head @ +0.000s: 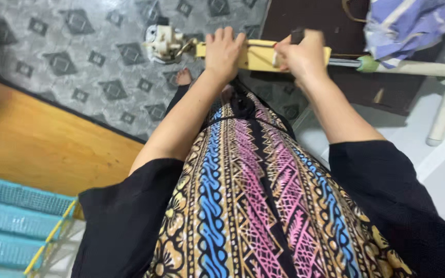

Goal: The person uses a screwdriver to tighten screws on the yellow plastic base of an electric fan. They repeatedly insert and turn the screwdriver at multiple screw holes on the base, then lift the assembled base unit.

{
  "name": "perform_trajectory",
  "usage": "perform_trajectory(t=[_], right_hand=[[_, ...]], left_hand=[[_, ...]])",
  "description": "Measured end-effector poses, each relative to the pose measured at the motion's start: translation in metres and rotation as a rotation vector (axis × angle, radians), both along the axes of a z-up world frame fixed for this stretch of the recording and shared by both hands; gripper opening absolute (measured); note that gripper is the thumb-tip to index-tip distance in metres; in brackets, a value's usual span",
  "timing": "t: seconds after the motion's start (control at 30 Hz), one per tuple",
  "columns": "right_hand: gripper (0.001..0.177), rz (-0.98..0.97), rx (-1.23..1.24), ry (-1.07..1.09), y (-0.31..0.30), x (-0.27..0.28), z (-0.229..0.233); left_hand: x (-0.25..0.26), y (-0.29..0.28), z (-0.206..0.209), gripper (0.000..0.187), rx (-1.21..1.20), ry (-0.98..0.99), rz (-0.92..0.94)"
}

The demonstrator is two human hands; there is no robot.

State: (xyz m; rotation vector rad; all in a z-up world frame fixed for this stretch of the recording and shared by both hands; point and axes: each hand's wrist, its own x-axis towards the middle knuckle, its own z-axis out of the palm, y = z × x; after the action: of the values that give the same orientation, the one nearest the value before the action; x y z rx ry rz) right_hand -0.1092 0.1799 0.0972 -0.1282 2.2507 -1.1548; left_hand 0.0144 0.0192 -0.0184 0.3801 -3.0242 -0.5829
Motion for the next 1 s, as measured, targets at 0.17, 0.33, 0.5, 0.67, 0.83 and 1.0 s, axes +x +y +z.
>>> perform_trajectory(t=[0.17, 0.33, 0.5, 0.67, 0.83, 1.0], right_hand=[[0.015, 0.51, 0.143, 0.535, -0.009, 0.009, 0.037], [0.004, 0.593, 0.16, 0.649, -0.003, 0.015, 0.04], [0.004, 0.574, 0.118, 0.638, 0.004, 0.01, 0.03], [0.01, 0.614, 0.149, 0.635, 0.007, 0.004, 0.022], [0.012, 0.695, 0.187, 0.718, 0.013, -0.002, 0.015], [0.018, 0.716, 0.29, 0.589, 0.006, -0.013, 0.009]], left_hand=[[-0.007, -0.001, 0.0, 0.064, -0.045, -0.014, -0.03], [-0.004, 0.001, -0.001, 0.061, -0.072, -0.054, -0.001], [-0.008, 0.004, -0.005, 0.054, -0.083, -0.013, 0.015], [-0.005, 0.004, -0.005, 0.056, -0.087, -0.008, 0.024], [-0.007, 0.005, -0.003, 0.064, -0.076, -0.029, 0.02], [-0.004, 0.005, -0.001, 0.063, -0.081, 0.019, 0.034]])
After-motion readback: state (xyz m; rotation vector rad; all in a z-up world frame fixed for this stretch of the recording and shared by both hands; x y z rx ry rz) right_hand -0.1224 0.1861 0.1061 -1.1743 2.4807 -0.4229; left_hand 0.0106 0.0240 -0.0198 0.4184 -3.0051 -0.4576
